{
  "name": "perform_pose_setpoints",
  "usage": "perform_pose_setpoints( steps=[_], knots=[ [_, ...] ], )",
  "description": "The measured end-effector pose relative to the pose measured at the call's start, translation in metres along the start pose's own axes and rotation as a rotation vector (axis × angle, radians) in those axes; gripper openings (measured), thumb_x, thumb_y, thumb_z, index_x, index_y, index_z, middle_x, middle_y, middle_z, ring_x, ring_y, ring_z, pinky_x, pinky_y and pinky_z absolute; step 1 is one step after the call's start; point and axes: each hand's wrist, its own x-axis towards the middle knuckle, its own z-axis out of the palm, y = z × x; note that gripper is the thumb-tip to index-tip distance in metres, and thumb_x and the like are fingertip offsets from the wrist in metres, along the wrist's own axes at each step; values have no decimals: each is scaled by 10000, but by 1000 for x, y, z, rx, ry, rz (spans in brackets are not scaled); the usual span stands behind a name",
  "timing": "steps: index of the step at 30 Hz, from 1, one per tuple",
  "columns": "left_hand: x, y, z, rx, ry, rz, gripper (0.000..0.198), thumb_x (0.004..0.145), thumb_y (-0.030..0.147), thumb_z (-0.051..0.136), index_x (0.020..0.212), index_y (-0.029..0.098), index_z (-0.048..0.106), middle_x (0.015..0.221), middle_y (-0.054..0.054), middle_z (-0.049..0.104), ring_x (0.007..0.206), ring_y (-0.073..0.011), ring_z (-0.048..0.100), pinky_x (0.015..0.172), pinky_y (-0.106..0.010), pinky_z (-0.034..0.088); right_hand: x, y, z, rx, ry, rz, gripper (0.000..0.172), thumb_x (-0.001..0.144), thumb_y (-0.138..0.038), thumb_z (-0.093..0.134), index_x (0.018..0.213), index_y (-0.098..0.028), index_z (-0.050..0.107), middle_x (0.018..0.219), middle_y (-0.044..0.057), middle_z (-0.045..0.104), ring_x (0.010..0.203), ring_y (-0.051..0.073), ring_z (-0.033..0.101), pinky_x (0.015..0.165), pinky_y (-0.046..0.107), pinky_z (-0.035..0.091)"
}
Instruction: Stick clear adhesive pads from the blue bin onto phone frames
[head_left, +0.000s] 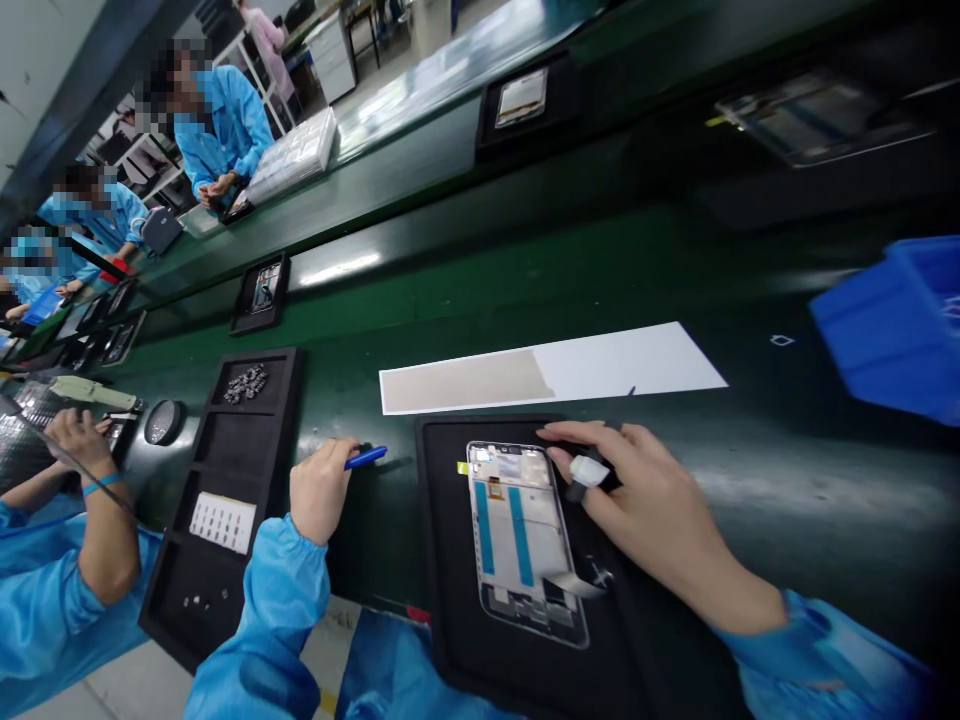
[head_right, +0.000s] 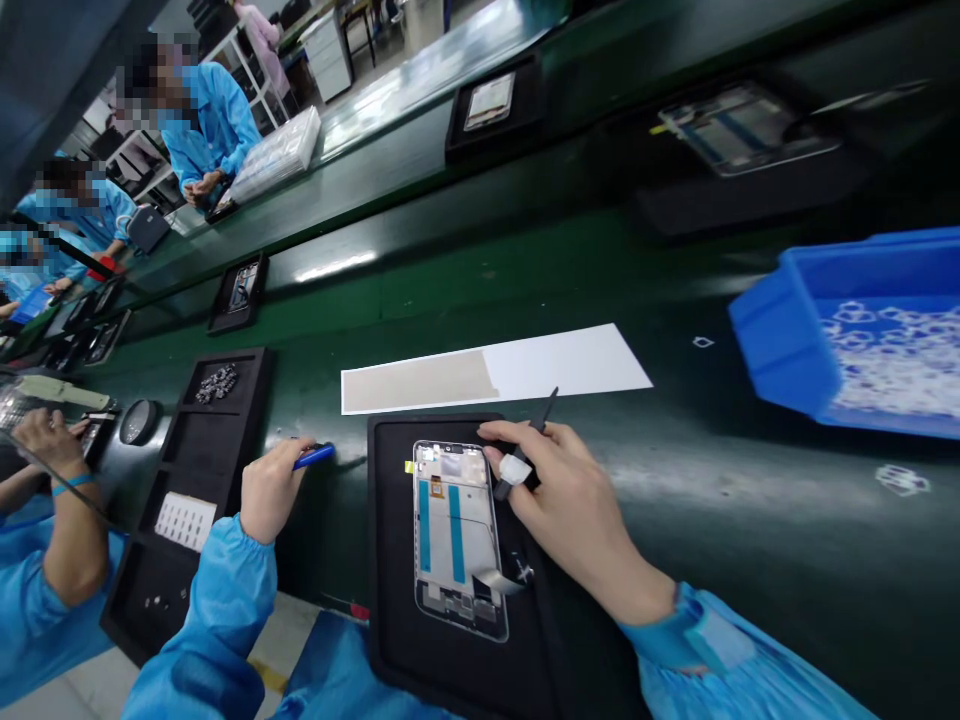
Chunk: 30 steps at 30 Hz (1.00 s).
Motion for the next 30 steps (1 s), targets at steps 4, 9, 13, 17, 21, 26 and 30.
perform_pose_setpoints(
  steps=[4,9,13,17,21,26,30],
  knots=[
    [1,12,-7,-505,134,-266,135,869,265,638,935,178,717,753,-27,722,611,-143,660,588,-229,515,-1,-7,-2,49,63,39,205,920,-349,519,1043,-259,655,957,96,701,918,293,642,748,429,534],
    [4,58,-1,-999,26,-472,217,793,327,693,895,141,735,500,23,601,410,-99,526,449,-208,442,-1,-38,0,349,36,86,118,867,-307,637,977,-268,653,940,51,726,862,233,687,773,378,559],
    [7,93,9,-1033,60,-345,153,786,290,702,858,160,741,563,11,638,434,-92,543,472,-207,460,3,-61,9,685,-91,208,189,812,-289,682,981,-247,607,895,37,748,821,209,718,752,340,577],
    [10,106,16,-880,187,-44,69,846,239,677,845,193,729,703,-6,677,541,-95,579,578,-216,497,8,-66,10,793,-97,300,166,803,-294,665,935,-237,581,835,36,749,778,205,719,717,334,576],
    [11,107,19,-767,288,148,50,882,214,660,892,195,706,782,-17,662,625,-100,598,592,-208,486,10,-64,7,832,-117,338,152,792,-287,664,899,-238,567,777,17,739,724,192,703,693,325,566],
    [7,104,15,-720,408,232,242,967,325,540,862,195,716,758,-27,627,619,-111,575,585,-240,475,9,-64,8,812,-103,322,147,794,-279,650,900,-234,559,732,12,723,697,185,692,692,322,562],
    [3,101,21,-773,658,132,726,987,612,207,530,210,602,572,-39,549,554,-149,523,565,-312,460,7,-67,9,716,-34,307,120,797,-271,650,868,-233,561,731,23,714,683,187,689,664,317,563]
  ],
)
